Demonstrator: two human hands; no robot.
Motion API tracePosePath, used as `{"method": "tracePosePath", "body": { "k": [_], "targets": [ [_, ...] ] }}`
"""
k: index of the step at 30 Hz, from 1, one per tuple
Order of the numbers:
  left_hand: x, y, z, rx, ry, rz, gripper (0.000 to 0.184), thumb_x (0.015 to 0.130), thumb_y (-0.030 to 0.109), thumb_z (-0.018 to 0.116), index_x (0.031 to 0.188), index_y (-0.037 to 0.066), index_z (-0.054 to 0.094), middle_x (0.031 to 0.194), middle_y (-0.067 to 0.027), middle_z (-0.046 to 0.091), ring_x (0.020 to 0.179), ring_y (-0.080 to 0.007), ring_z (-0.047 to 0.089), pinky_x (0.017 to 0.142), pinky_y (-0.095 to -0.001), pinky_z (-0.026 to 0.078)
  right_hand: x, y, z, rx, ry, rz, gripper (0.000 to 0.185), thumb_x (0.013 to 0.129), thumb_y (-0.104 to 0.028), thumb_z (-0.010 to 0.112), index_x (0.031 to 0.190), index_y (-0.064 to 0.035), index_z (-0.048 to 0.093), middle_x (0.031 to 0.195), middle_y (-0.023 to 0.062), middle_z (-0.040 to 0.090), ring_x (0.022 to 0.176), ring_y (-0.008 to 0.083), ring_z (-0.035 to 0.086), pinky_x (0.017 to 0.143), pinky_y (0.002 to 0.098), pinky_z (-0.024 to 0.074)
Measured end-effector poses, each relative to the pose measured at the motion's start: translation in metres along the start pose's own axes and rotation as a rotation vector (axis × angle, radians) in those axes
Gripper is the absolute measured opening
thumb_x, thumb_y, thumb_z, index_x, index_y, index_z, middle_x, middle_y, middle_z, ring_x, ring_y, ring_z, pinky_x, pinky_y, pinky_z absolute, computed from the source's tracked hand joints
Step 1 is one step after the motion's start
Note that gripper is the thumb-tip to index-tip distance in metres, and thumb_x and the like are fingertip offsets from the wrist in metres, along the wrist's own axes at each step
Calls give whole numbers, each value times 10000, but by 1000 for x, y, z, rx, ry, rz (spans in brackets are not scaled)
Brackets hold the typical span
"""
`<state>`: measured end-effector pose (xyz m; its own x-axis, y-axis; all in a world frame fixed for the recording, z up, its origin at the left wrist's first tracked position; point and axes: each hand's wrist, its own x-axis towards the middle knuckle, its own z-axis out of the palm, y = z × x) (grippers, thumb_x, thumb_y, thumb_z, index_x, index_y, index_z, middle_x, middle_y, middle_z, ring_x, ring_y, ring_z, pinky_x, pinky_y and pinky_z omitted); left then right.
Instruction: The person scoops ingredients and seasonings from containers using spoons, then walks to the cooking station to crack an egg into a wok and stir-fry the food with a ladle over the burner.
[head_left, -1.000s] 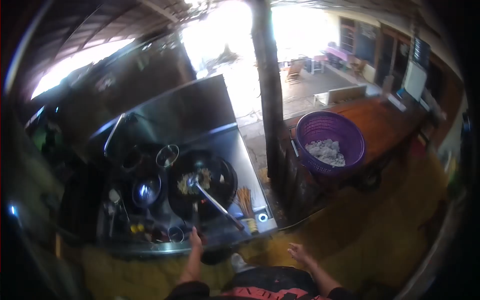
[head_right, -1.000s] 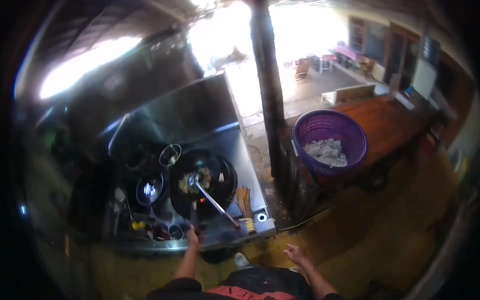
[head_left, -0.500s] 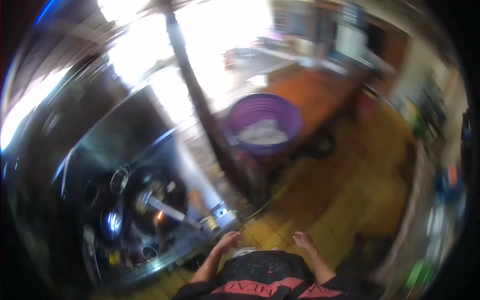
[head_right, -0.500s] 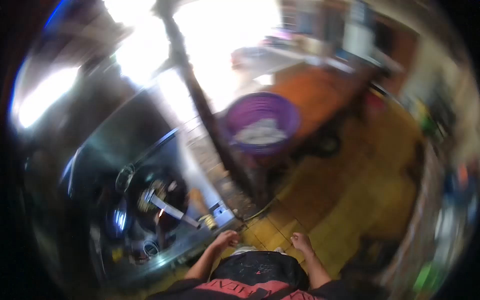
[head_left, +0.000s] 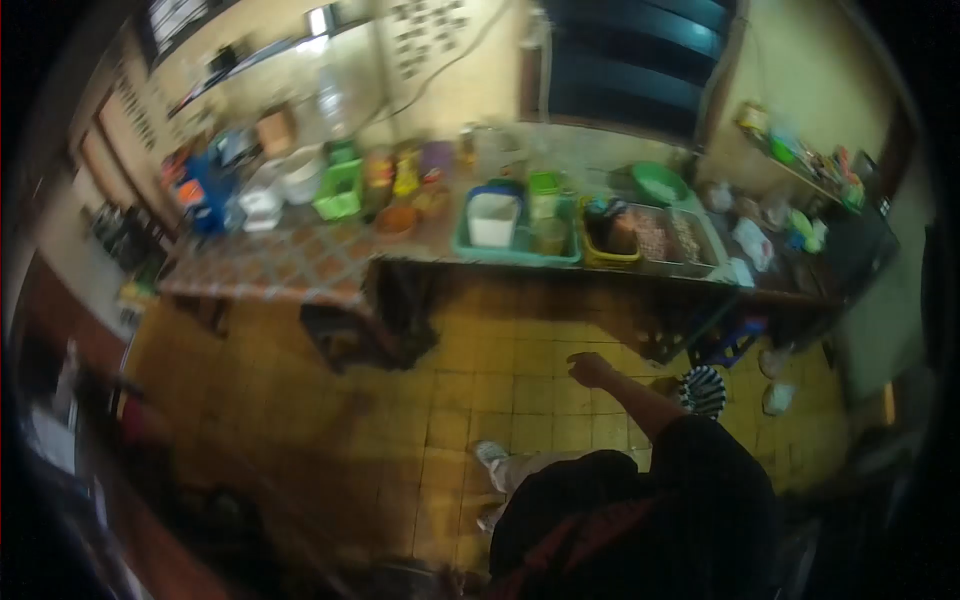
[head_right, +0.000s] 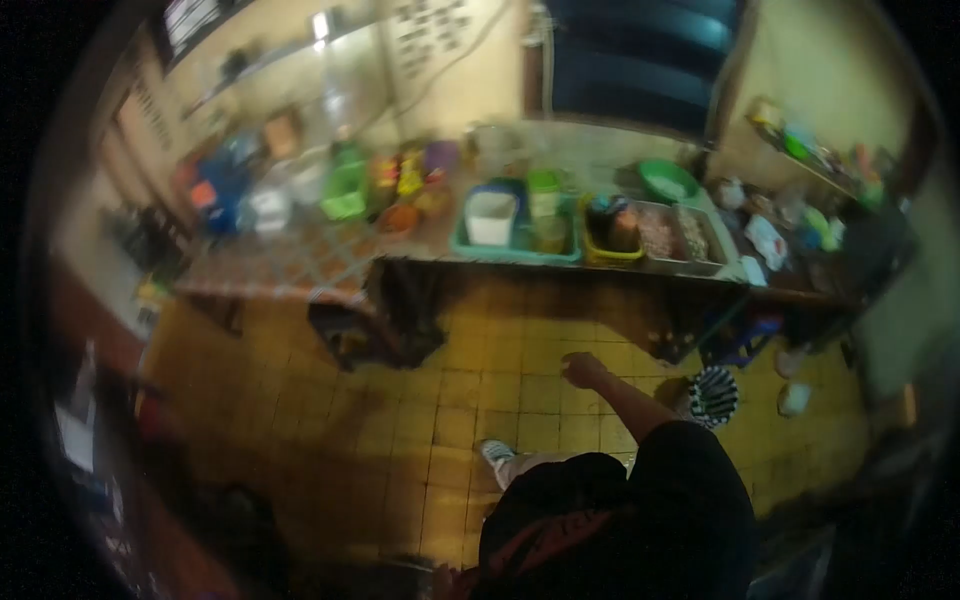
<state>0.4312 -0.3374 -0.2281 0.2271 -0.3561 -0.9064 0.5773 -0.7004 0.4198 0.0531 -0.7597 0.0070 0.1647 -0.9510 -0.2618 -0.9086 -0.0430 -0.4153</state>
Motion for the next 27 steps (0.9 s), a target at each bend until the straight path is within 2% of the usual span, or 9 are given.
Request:
{"method": "tracePosePath", "body": {
  "k": [3,7,9,10,14,19,22,24,27],
  "targets": [
    [9,28,48,119,147,-65,187,868,221,475,865,42,529,754,-115,547,592,-218,530,485,-311,444,-16,118,-53,-13,253,-136,261,785,-242,538,945,-65,641,926,150,637,850,324,606,774,392,472],
    [6,48,92,221,369,-125,206,864,233,479,877,36,535,767,-131,551,603,-238,539,488,-320,449,-13,179,-140,136,567,232,173,792,-137,542,848,-8,643,785,151,641,742,369,604,646,406,468],
    [26,63,119,-377,-465,-82,266,845,276,493,859,16,551,732,-129,545,582,-233,519,480,-306,445,-12,190,-196,246,572,275,289,754,-89,544,1030,-16,592,931,196,602,894,380,554,759,410,457],
    [25,69,149,-365,-463,-73,266,845,276,493,859,16,551,732,-129,545,582,-233,519,481,-306,445,4,217,-208,260,578,278,289,754,-89,544,1030,-16,592,931,196,602,894,380,554,759,410,457],
    [89,79,255,264,54,90,222,862,258,511,830,50,583,709,-107,579,609,-201,559,560,-314,469,100,338,-256,102,1039,298,414,734,-69,559,1140,-6,511,989,242,574,925,387,548,772,416,454],
    [54,75,392,249,-362,-189,388,860,334,491,1084,20,527,907,-138,615,751,-284,613,645,-397,509,146,399,-283,95,391,476,503,710,-55,581,1201,-62,474,1151,243,505,1018,365,530,831,428,452],
    [-40,95,493,421,-326,19,350,868,257,504,1119,14,491,917,-124,604,737,-251,609,623,-363,510,195,457,-239,-20,324,511,542,725,-92,592,1244,-131,446,1189,208,500,1052,340,528,871,433,428],
    [-66,102,526,801,-316,402,311,875,201,507,1119,10,486,908,-131,598,742,-230,607,602,-345,510,221,500,-209,-439,617,39,475,740,-119,588,1202,-146,483,1164,152,533,1051,324,537,896,449,399],
    [-65,97,527,730,-306,324,300,880,191,506,1118,11,489,911,-133,597,753,-211,608,599,-330,510,211,457,-276,-323,139,147,379,735,-129,585,1109,-142,529,1055,107,585,978,314,567,871,464,398]
  ]
}}
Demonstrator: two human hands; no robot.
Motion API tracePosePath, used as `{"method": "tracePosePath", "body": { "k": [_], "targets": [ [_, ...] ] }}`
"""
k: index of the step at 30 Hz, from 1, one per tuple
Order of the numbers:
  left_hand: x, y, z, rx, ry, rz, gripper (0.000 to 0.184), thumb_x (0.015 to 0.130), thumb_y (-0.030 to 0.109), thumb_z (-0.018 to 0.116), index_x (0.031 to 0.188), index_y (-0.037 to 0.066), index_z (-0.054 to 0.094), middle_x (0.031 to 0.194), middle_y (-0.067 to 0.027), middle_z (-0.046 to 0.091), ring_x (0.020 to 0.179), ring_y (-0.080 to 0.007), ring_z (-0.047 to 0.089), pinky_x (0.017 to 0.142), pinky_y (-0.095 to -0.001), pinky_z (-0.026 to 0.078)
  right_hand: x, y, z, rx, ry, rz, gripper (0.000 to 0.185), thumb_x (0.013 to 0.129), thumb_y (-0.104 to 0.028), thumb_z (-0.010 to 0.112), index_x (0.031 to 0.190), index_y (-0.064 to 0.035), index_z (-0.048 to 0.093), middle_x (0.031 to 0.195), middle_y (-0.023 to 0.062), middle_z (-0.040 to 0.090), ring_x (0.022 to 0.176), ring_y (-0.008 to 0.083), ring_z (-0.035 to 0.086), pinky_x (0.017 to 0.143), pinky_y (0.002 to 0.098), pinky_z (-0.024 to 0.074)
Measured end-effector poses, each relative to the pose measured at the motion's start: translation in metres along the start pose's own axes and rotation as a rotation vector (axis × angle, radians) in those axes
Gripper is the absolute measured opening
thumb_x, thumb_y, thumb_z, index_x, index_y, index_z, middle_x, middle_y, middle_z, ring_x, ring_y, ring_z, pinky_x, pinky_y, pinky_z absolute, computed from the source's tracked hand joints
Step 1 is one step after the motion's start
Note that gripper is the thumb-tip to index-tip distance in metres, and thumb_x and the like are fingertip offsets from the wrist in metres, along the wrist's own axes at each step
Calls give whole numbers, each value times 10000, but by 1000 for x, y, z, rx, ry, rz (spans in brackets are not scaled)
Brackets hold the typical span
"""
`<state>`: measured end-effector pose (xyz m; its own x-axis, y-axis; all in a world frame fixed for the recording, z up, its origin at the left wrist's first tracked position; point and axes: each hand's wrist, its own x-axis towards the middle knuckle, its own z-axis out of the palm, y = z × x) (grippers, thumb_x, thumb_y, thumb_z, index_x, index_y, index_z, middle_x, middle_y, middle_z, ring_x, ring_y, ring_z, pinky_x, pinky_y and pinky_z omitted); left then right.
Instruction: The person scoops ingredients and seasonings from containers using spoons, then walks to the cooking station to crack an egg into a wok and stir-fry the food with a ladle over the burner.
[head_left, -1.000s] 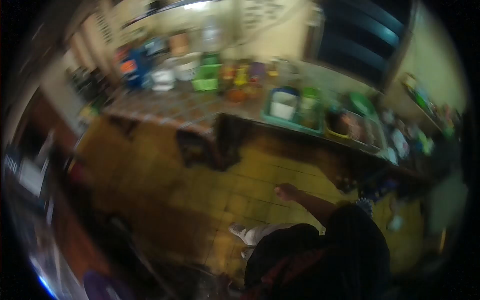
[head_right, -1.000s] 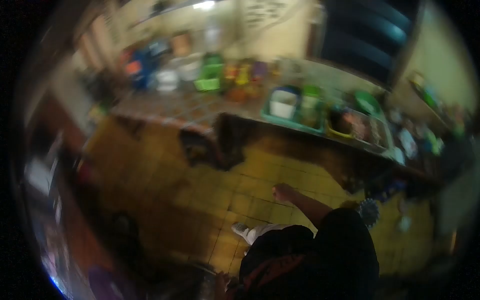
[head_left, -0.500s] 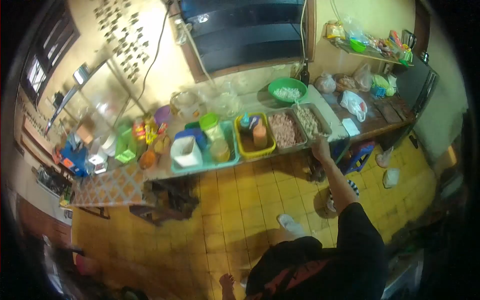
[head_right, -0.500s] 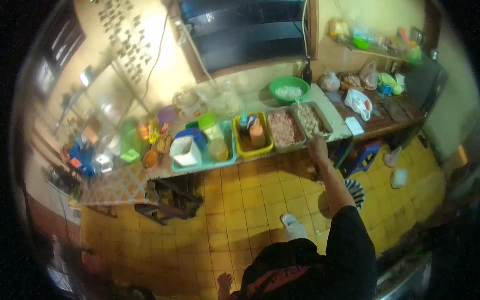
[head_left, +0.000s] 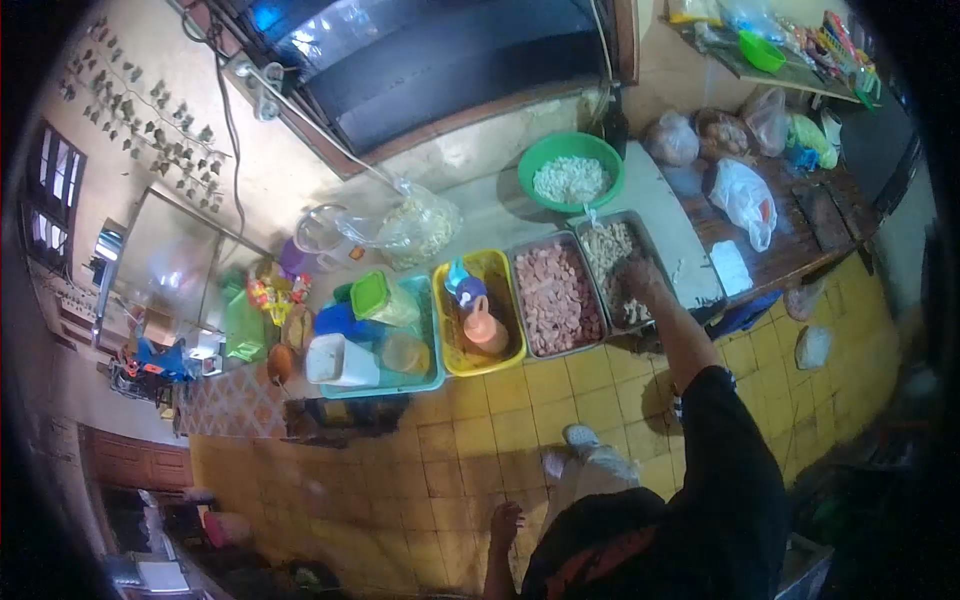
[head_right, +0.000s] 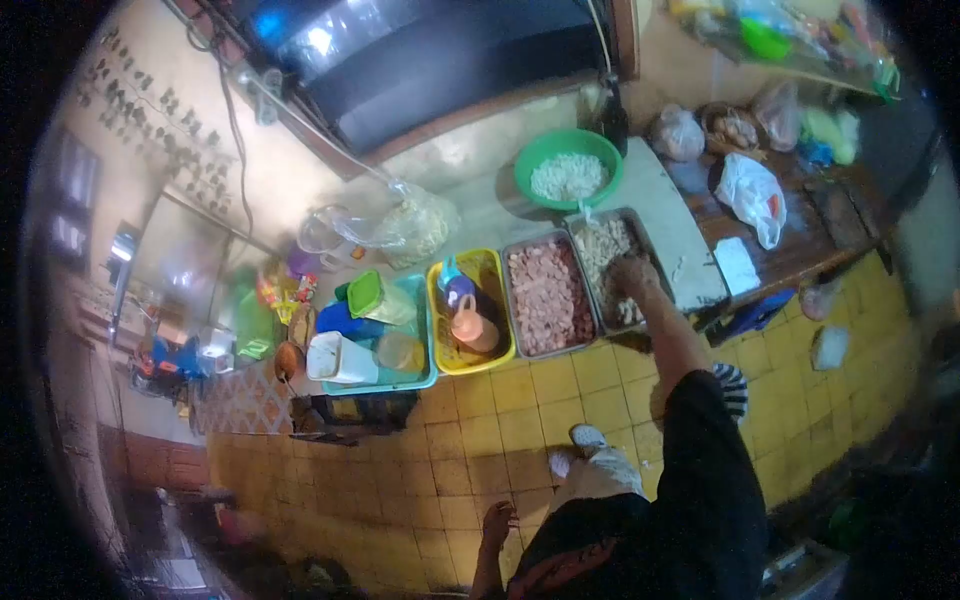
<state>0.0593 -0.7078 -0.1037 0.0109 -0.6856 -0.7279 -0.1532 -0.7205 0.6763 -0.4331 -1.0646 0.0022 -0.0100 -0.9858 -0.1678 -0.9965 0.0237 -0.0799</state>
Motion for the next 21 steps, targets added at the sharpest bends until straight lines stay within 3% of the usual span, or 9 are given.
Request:
{"method": "tracePosePath", "body": {
  "k": [1,3,5,8,10,11,13,16,21],
  "targets": [
    [-7,-5,0,2,1,-17,300,880,191,506,1118,11,489,911,-133,597,753,-211,608,599,-330,510,-2,2,-3,-42,-52,-68,337,728,-126,589,1063,-145,549,1009,110,596,944,316,577,841,464,415],
    [-10,-10,-4,96,97,-181,309,877,201,518,1123,15,489,907,-130,597,735,-214,604,601,-329,509,9,21,35,117,176,34,291,696,-116,606,983,-146,570,924,138,597,885,329,585,781,466,441],
    [10,-90,-37,24,57,-248,294,885,199,496,1125,28,493,939,-135,598,702,-223,594,588,-326,503,-13,1,-22,66,-176,41,435,753,-275,661,1126,-81,549,1243,146,465,1145,320,459,942,450,385],
    [-7,-95,-40,-152,230,-484,244,906,220,434,1053,43,515,874,-102,581,630,-205,543,539,-313,469,-1,12,-3,131,-148,97,412,732,-217,671,1115,-112,564,1136,157,547,1068,310,525,844,397,464],
    [-14,-102,-44,-570,317,-539,264,857,260,527,1005,44,558,888,-141,599,679,-229,580,583,-371,503,-4,8,-25,233,-275,38,463,651,-155,723,1094,-151,587,1026,141,608,957,285,589,807,376,487],
    [-19,-107,-45,-579,328,-544,264,857,260,527,1005,44,558,888,-141,599,679,-229,580,583,-371,503,-1,11,-12,232,-284,26,463,651,-155,723,1094,-151,587,1026,141,608,957,285,589,807,376,487],
    [-18,-125,-46,-896,-60,-115,265,860,275,510,992,50,559,855,-131,596,607,-235,565,535,-360,493,0,20,19,243,117,-132,344,573,-111,741,898,-130,631,874,126,641,842,303,618,731,391,507],
    [-9,-124,-27,-785,84,-375,295,893,329,386,955,72,518,767,-57,508,580,-218,462,535,-387,417,-10,6,-3,300,112,-91,365,633,-86,669,990,-156,638,806,138,643,781,326,622,699,397,506],
    [-22,-86,5,-443,229,-378,315,866,331,414,1015,73,516,879,-122,566,670,-268,524,565,-393,435,19,23,6,196,-45,97,190,721,-85,565,897,-54,630,792,190,624,737,342,617,674,413,492]
  ]
}}
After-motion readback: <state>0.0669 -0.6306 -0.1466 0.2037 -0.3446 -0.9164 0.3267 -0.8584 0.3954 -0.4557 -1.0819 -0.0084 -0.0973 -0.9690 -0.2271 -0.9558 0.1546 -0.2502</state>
